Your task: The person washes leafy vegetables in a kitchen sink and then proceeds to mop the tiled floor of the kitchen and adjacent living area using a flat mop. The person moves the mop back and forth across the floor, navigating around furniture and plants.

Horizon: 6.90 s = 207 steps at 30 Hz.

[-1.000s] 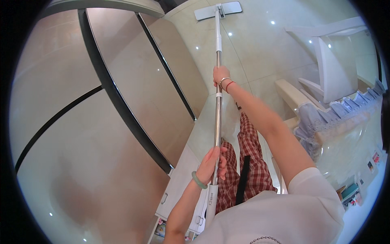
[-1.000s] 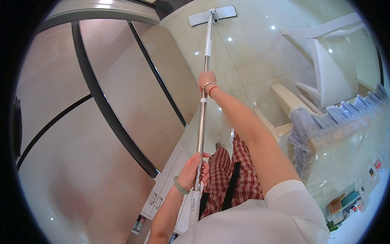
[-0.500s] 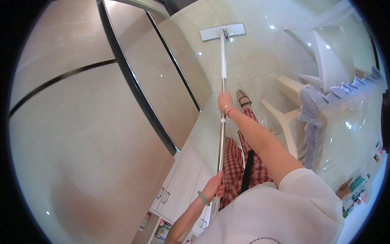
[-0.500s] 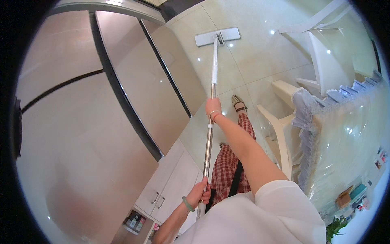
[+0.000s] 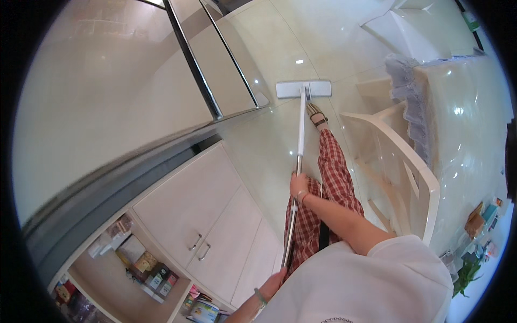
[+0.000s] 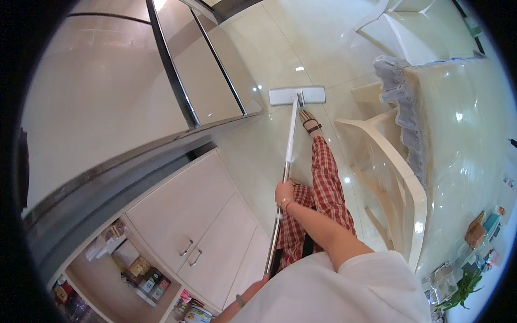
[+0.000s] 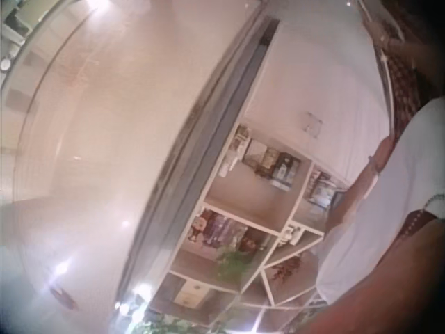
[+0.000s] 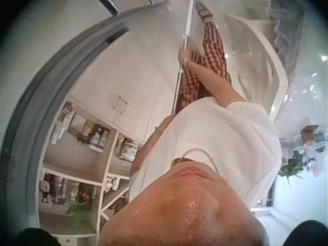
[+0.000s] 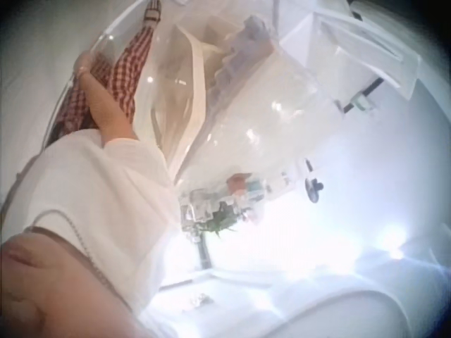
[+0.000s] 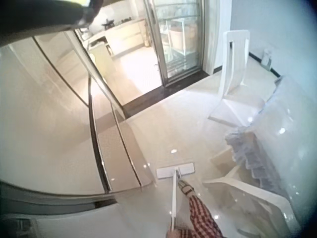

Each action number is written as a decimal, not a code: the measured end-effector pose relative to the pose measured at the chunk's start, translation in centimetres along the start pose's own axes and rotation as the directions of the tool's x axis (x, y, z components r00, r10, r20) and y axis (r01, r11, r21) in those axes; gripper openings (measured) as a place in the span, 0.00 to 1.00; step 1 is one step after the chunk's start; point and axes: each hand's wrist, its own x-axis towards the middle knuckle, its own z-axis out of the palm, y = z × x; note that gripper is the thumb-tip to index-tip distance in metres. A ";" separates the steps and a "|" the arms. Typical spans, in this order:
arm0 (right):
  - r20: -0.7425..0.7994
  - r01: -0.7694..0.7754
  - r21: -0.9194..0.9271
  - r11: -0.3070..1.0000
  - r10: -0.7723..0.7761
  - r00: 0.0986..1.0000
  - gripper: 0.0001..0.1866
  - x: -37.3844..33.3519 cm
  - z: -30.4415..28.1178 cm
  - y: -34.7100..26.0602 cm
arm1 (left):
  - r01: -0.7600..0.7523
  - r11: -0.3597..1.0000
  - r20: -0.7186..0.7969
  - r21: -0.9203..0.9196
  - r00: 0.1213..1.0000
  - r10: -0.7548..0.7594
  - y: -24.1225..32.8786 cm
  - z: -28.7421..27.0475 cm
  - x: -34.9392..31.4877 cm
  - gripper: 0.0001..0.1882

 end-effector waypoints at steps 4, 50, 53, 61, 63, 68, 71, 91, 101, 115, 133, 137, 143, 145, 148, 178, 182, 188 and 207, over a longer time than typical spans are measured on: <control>0.192 -0.135 0.117 0.984 0.111 0.975 0.18 -7.7 -2.1 -0.4 | 0.051 0.966 0.107 -0.255 0.994 -0.024 -7.9 -0.8 0.0 0.32; 0.230 -0.203 0.177 0.963 0.160 0.960 0.18 -2.7 -4.4 -1.5 | -0.157 0.949 -0.154 0.273 0.967 0.204 -1.5 1.4 1.9 0.23; 0.230 -0.198 0.232 0.953 0.144 0.963 0.18 -1.5 -4.7 -3.2 | -0.377 0.817 -0.133 0.436 0.871 0.473 -6.6 -0.5 4.8 0.24; -0.009 0.179 0.217 0.960 -0.181 0.983 0.18 7.4 -4.5 -8.5 | -0.154 0.960 -0.278 0.232 0.936 0.217 11.3 4.3 3.1 0.24; 0.054 0.148 0.257 0.955 -0.168 0.984 0.19 11.4 -6.0 -13.9 | -0.103 0.994 -0.223 -0.027 0.970 0.095 16.6 4.4 4.6 0.23; -0.026 0.333 0.295 0.895 -0.341 0.940 0.16 27.5 -6.5 -24.1 | -0.250 0.963 -0.214 -0.099 0.951 0.225 34.6 6.7 8.2 0.25; 0.103 0.532 -0.073 0.844 -0.524 0.845 0.10 34.0 -7.2 -29.1 | -0.268 0.948 -0.152 -0.171 0.958 0.244 42.5 7.8 8.6 0.25; 0.248 -0.122 0.246 0.961 0.060 0.967 0.14 -0.1 -5.2 -4.2 | 0.623 0.781 -0.487 0.040 0.695 -0.529 10.9 7.9 3.7 0.24; 0.261 0.159 0.103 0.982 -0.181 0.948 0.11 10.5 -1.1 -5.6 | 0.102 0.983 -0.098 -0.152 0.988 -0.118 16.9 4.7 0.9 0.25; 0.213 -0.062 0.379 0.923 -0.022 0.977 0.10 33.6 -11.4 -32.4 | -0.187 0.952 -0.008 -0.242 0.982 0.190 44.5 7.5 11.3 0.24; 0.427 -0.339 0.287 0.896 0.197 0.883 0.14 -1.5 -4.5 -3.1 | -0.048 0.985 -0.197 0.164 0.977 0.080 6.3 3.8 -2.3 0.21; 0.386 -0.254 0.352 0.901 0.108 0.916 0.14 0.3 -5.0 -4.3 | -0.298 0.905 -0.145 0.304 0.924 0.353 7.5 3.7 -2.4 0.19; 0.344 -0.115 0.449 0.886 -0.052 0.937 0.15 9.3 -7.7 -13.5 | 0.006 1.000 -0.270 0.006 0.963 -0.004 18.1 5.2 2.4 0.25; 0.247 0.025 0.394 0.919 -0.132 0.960 0.17 16.1 -6.6 -17.0 | -0.096 0.994 -0.240 -0.043 0.967 0.083 23.0 5.2 4.9 0.24; 0.162 0.113 0.332 0.936 -0.174 0.971 0.14 26.2 -6.5 -24.8 | -0.216 0.962 -0.138 -0.170 0.971 0.194 34.3 5.6 8.1 0.25; 0.347 -0.186 0.162 0.969 0.121 0.930 0.14 -7.6 -4.3 0.0 | 0.185 0.962 -0.135 -0.202 0.967 -0.215 -4.3 1.8 -2.4 0.23; 0.386 -0.151 0.259 0.954 0.041 0.922 0.15 -2.5 -4.2 -2.8 | 0.108 0.994 -0.131 -0.027 0.985 -0.110 1.1 2.2 -1.2 0.25; 0.258 0.250 -0.018 0.968 -0.237 0.937 0.16 18.6 -5.4 -11.5 | 0.119 0.984 -0.012 -0.136 0.993 -0.122 24.8 4.4 6.4 0.27; 0.218 -0.093 0.311 0.946 0.024 0.976 0.16 10.4 -8.4 -6.3 | 0.121 0.993 0.027 -0.002 0.992 -0.121 18.6 5.6 2.9 0.26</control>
